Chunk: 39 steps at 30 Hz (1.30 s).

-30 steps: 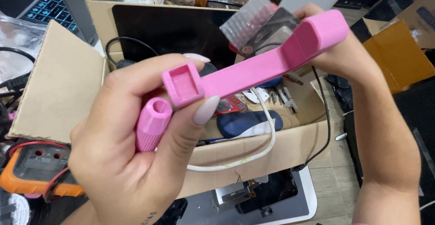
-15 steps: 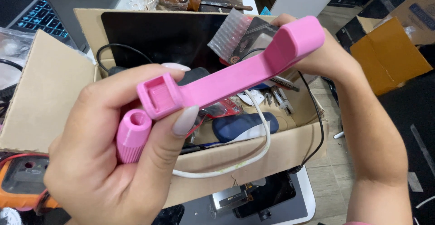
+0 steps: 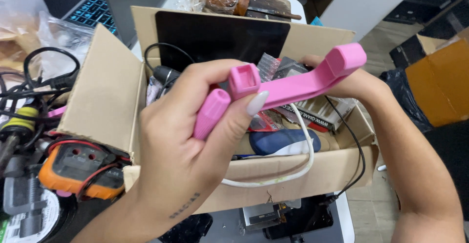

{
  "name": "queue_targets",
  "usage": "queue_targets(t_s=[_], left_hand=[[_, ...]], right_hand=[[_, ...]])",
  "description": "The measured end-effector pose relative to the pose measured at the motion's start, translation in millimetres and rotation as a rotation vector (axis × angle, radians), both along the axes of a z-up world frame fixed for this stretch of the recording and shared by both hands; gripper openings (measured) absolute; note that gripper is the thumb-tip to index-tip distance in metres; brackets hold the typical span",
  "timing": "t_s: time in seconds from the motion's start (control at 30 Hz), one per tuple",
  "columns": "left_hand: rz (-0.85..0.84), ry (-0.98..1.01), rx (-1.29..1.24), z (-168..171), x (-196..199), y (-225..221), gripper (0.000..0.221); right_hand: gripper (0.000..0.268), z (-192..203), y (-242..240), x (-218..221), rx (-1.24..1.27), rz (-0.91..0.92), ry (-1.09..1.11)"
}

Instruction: Sorting through a box of miscellaneous electronic parts, tools, and accessories on a repair bench.

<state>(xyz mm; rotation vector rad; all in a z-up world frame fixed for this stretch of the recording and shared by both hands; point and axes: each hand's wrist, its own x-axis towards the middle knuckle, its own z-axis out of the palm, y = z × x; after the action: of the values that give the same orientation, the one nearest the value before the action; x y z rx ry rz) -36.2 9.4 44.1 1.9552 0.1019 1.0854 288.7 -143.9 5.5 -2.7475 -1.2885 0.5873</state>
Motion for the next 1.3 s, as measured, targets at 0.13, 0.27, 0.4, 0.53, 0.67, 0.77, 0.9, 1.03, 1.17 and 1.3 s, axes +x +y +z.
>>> queue_targets(t_s=[0.13,0.27,0.4,0.53,0.67,0.77,0.9,1.03,1.17,1.3], left_hand=[[-0.059,0.070,-0.068,-3,5,8,0.027],[-0.138,0.168,-0.147,-3,4,14,0.028],[-0.215,0.213,-0.181,0,0,14,0.037],[-0.180,0.224,-0.171,1,-5,10,0.041],[-0.128,0.063,-0.137,8,-26,5,0.041],[-0.076,-0.067,-0.171,17,-50,1,0.037],[0.107,-0.184,-0.180,28,-83,-3,0.035],[0.014,-0.399,-0.224,23,-122,12,0.024],[0.422,-0.303,0.041,11,-160,34,0.023],[0.707,-0.046,0.264,-24,-179,69,0.018]], right_hand=[[0.093,23,-2,-36,0.015,-0.028,-0.032],[0.078,51,-19,-79,0.298,0.219,-0.216],[0.085,56,-35,-120,0.597,0.395,-0.069],[0.080,29,-53,-140,0.615,0.356,-0.326],[0.057,3,-65,-167,0.653,0.262,-0.306],[0.043,-29,-73,-174,0.699,0.200,-0.283],[0.009,-73,-78,-170,0.819,0.124,-0.428],[0.024,-87,-77,-164,0.891,0.206,-0.477],[0.037,-92,-76,-166,0.886,0.180,-0.472],[0.042,-100,-77,-159,0.901,0.191,-0.487]])
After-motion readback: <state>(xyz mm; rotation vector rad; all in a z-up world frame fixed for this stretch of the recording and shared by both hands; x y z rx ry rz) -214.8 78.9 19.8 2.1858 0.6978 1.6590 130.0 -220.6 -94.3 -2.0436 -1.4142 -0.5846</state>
